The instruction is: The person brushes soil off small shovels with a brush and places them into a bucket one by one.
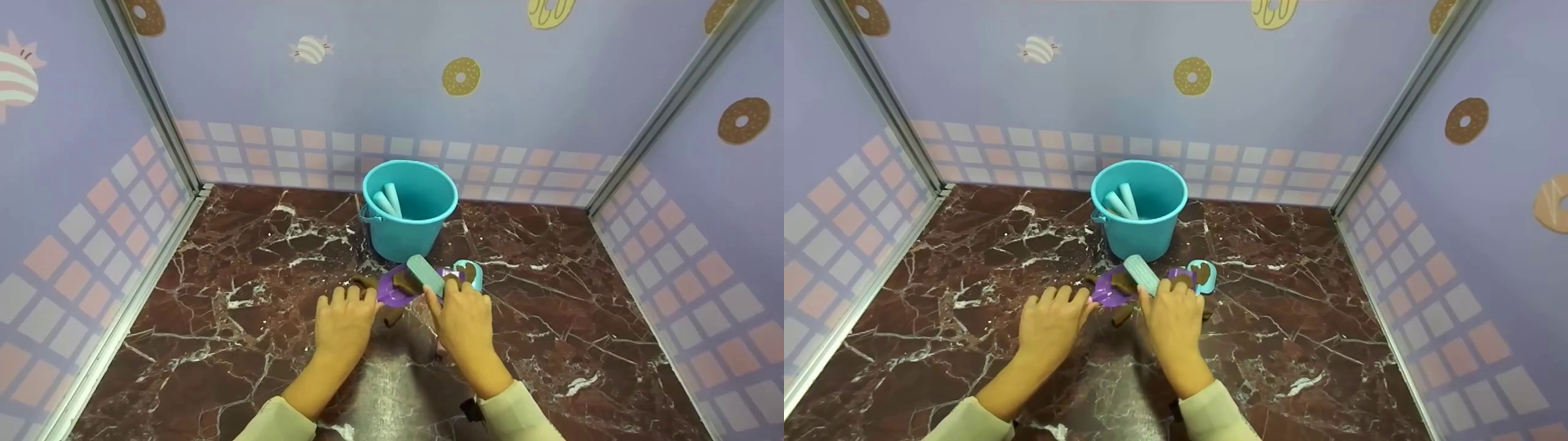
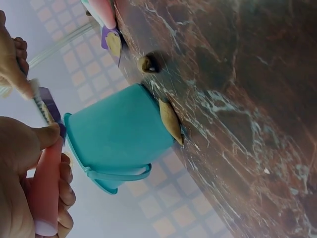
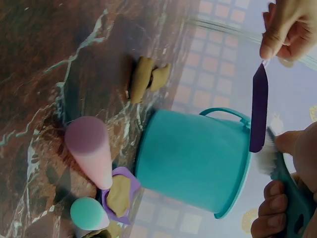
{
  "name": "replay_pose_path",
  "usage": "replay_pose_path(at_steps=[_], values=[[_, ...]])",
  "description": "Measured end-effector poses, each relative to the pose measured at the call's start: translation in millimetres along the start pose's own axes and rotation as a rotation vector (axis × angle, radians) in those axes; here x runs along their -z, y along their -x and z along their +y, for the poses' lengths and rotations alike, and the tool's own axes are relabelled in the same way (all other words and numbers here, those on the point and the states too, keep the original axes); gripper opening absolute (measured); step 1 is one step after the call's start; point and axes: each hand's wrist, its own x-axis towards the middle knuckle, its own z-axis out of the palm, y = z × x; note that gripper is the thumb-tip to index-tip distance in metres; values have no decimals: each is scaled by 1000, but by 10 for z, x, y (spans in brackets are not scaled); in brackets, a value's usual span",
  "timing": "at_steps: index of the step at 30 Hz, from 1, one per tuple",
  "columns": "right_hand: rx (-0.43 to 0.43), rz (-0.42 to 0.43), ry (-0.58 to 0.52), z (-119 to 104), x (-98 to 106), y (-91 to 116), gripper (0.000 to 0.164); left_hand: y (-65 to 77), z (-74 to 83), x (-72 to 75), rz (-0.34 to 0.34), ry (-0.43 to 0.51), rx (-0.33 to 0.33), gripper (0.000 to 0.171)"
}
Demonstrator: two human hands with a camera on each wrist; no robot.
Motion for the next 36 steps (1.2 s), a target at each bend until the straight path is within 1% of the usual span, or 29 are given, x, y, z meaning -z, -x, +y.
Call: replay_pose_path(at_steps=[2,5,7,9,11,14,19,22,24,28,30,32,36], values=[[15,-6,-36,-51,41,14,47,-8,-2,8,-6,-3,-6,36],[74,-10,-50,-171,90,50,48,-27,10,21,-6,-2,-22,35],[110,-13,-36,-245,97,76,47,-39,26,23,8,5,-32,34],[126,-12,-13,-270,84,79,47,-47,38,20,29,15,-40,34],[115,-16,8,-241,73,55,48,-45,46,11,47,26,-44,35],[67,-32,14,-115,57,-6,50,-21,43,0,47,30,-46,36],[-35,-82,-42,57,65,-58,47,16,25,-8,32,18,-48,38],[-58,-74,-75,57,107,-53,46,1,20,-10,37,17,-49,39],[-37,-67,-82,2,135,-27,46,-14,17,-16,37,22,-44,38],[68,-80,-89,-191,166,83,48,-43,25,-10,31,22,-35,34],[102,-76,-76,-258,147,135,48,-51,32,-2,29,20,-33,33],[103,-52,-49,-274,106,162,47,-53,39,4,28,24,-32,34],[54,-11,-3,-209,37,150,48,-44,36,4,22,28,-21,36]])
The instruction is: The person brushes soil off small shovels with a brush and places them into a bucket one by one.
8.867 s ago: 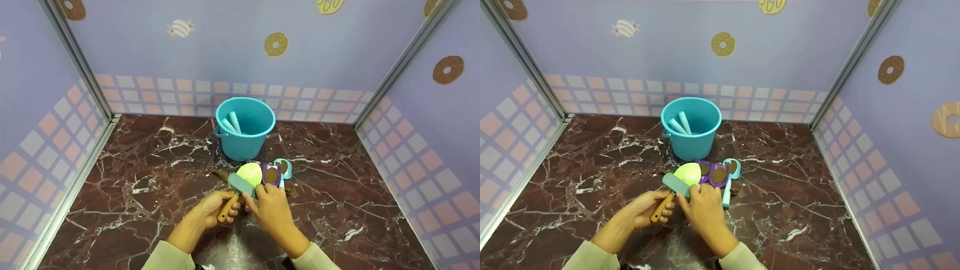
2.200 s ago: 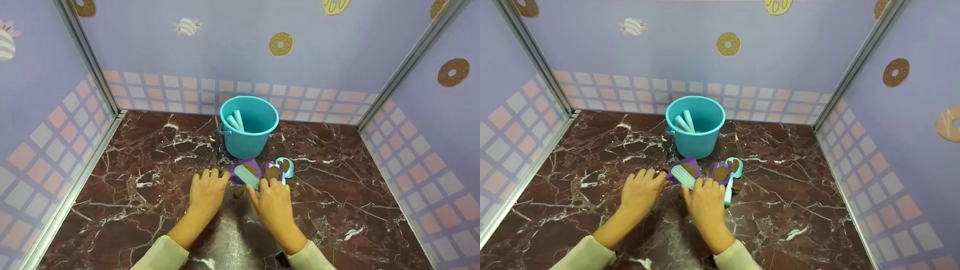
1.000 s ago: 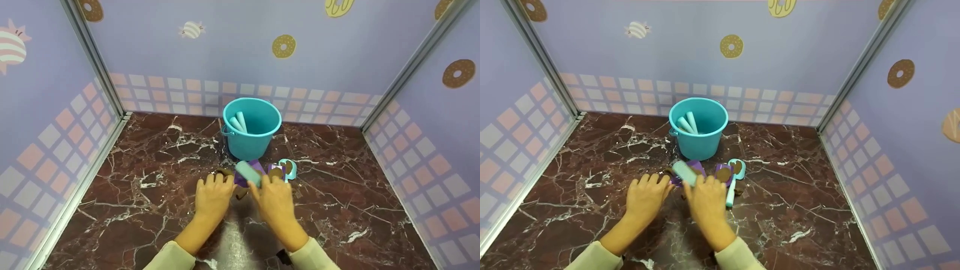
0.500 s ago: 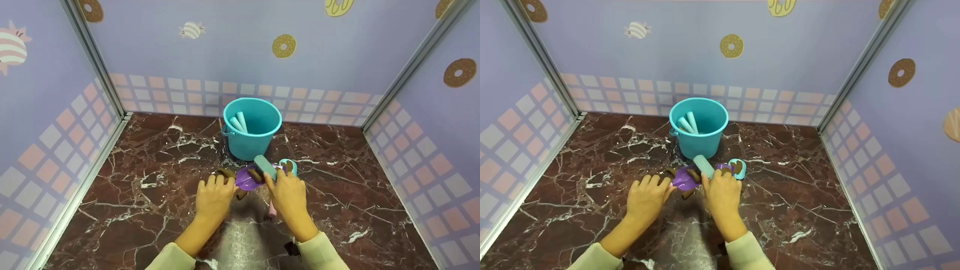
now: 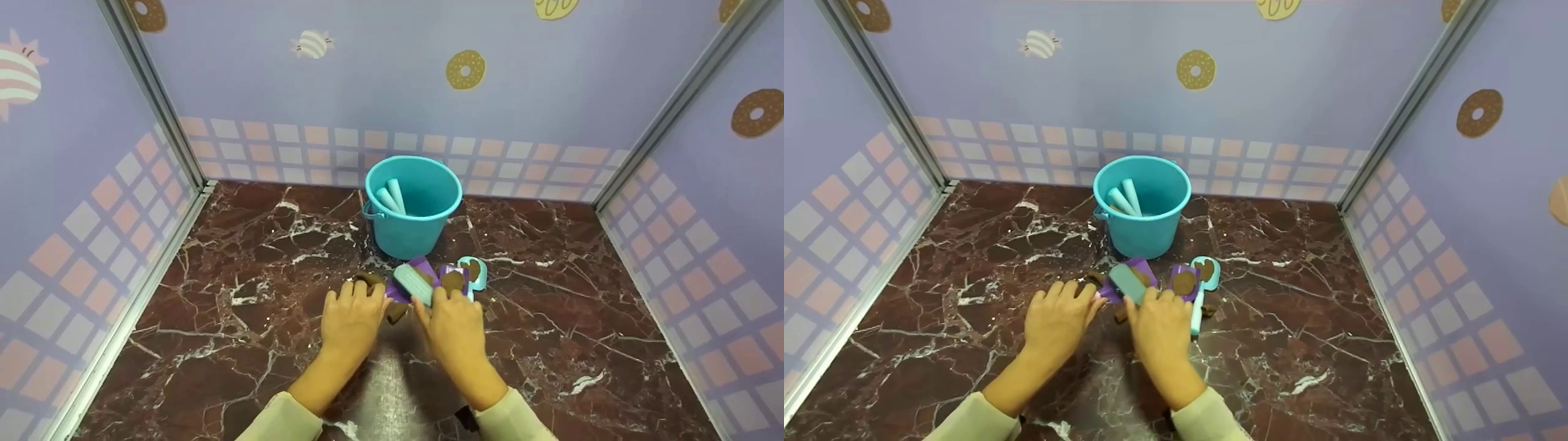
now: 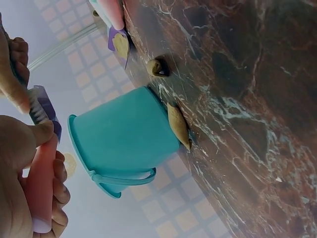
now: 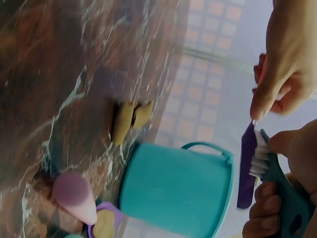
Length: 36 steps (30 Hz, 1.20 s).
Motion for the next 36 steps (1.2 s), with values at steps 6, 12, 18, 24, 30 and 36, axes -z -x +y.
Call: replay_pose_path(at_steps=[6,12,18,24,30,36], values=[[3,3,-18,62,-30,-7,48,-5,3,-10,-18,2,12,35],[32,-19,-49,-96,-1,85,45,-4,-12,-17,-47,8,30,32],[32,-34,41,-67,-65,82,49,14,-25,-12,-43,-7,34,35],[-15,-42,57,149,-100,-23,51,48,-36,-7,-55,-10,40,36],[-16,-12,-18,158,-36,-74,47,50,-27,-7,-66,-6,56,35],[93,-49,-37,-41,0,21,47,6,3,22,-80,-15,47,31]])
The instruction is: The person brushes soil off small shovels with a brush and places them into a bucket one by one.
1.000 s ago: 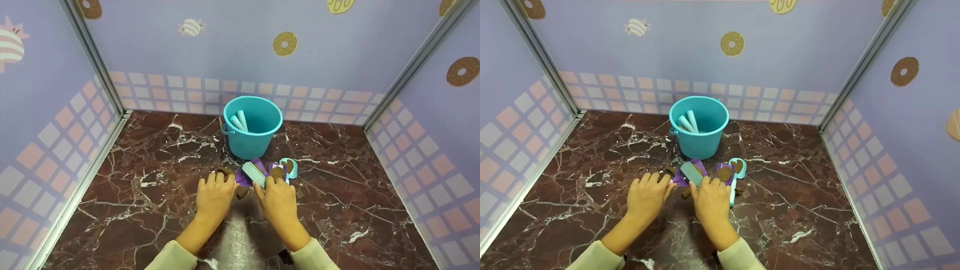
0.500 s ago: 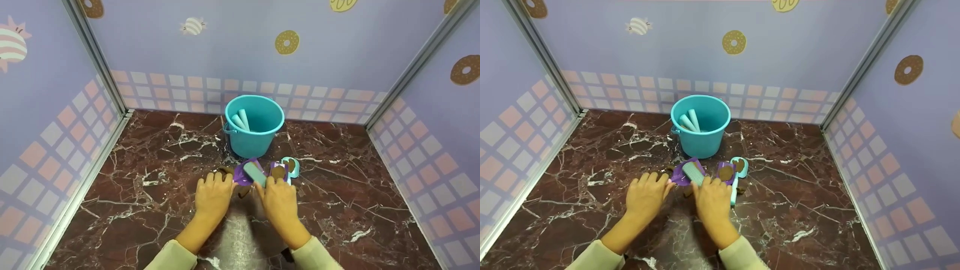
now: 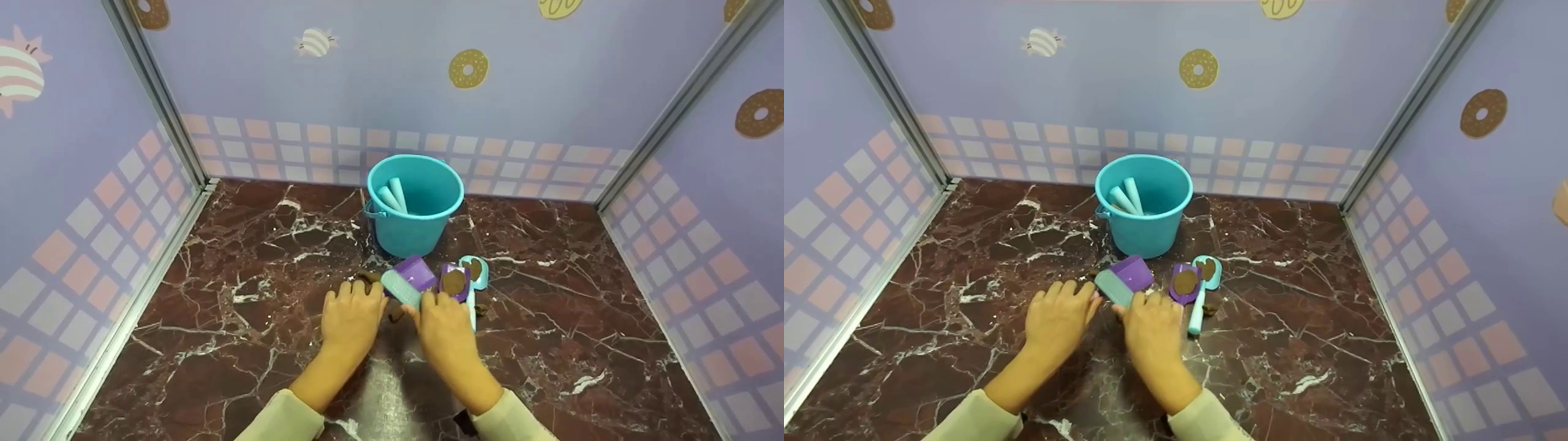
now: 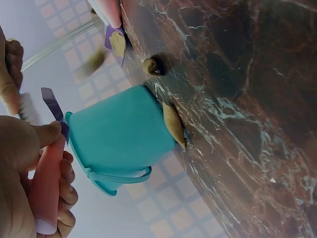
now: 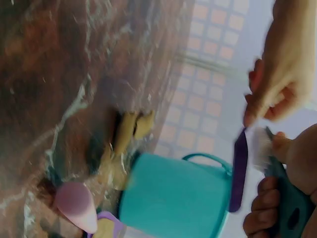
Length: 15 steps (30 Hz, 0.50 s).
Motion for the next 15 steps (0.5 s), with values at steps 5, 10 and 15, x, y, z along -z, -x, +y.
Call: replay_pose_path(at_steps=[5,10,15], values=[[-4,-25,52,117,-67,-51,48,-10,-28,10,-3,-11,8,34],[-69,-6,64,386,-126,-147,50,27,-61,-22,27,-17,17,37],[-111,36,15,418,-127,-162,46,30,-73,-19,11,-6,29,37]])
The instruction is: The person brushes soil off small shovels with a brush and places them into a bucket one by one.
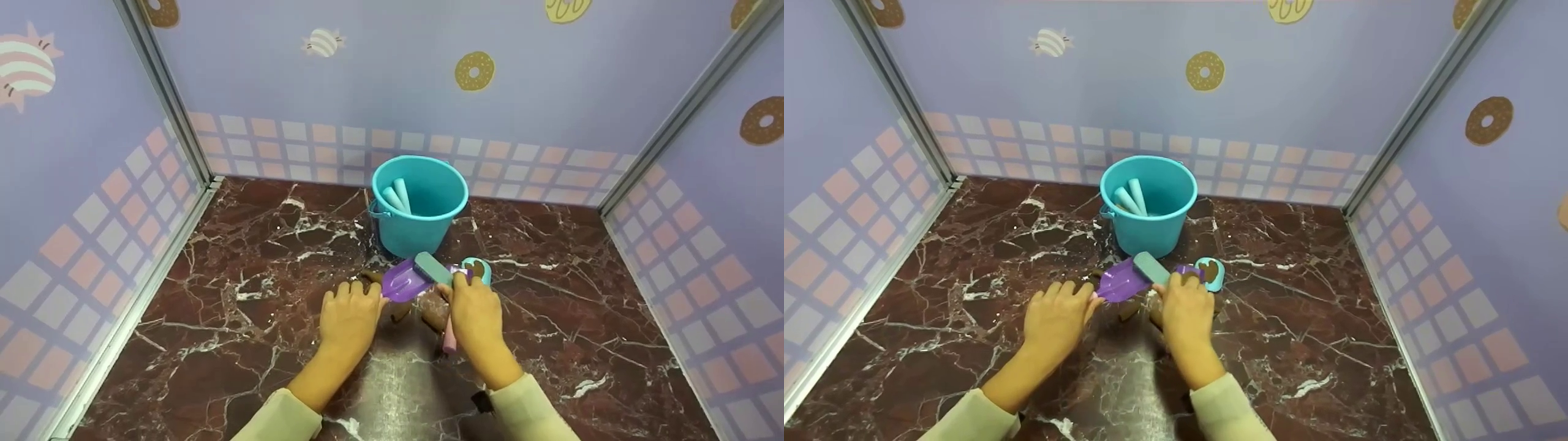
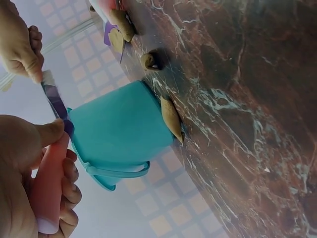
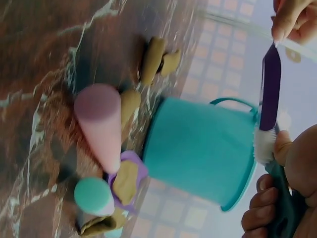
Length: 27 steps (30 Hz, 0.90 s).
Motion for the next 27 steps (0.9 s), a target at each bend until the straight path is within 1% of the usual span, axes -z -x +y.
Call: replay_pose_path(at_steps=[2,5,7,9,11,14,16,18,20,23,27], values=[[31,-18,-16,-63,24,29,46,-17,-1,7,-15,-3,10,37],[112,-44,-37,-189,65,85,45,-45,2,28,-27,-9,14,36],[165,-48,-37,-245,76,112,45,-61,8,45,-24,-11,6,35],[199,-39,-28,-257,74,116,45,-71,13,58,-12,-15,-5,35],[205,-37,-8,-216,56,101,47,-72,12,63,-3,-20,-9,36],[168,-42,14,-88,3,50,47,-56,2,58,7,-23,-6,38],[135,-40,27,5,-33,16,47,-34,-5,49,0,-21,-8,39],[111,-23,29,75,-59,-13,45,-14,-9,41,-9,-20,-13,39],[104,3,21,99,-56,-26,44,-4,-10,40,-18,-17,-12,38],[124,23,-7,38,-2,0,43,-15,-6,38,-13,-18,-4,37],[187,20,-24,-143,91,97,44,-49,10,54,5,-8,-14,34]])
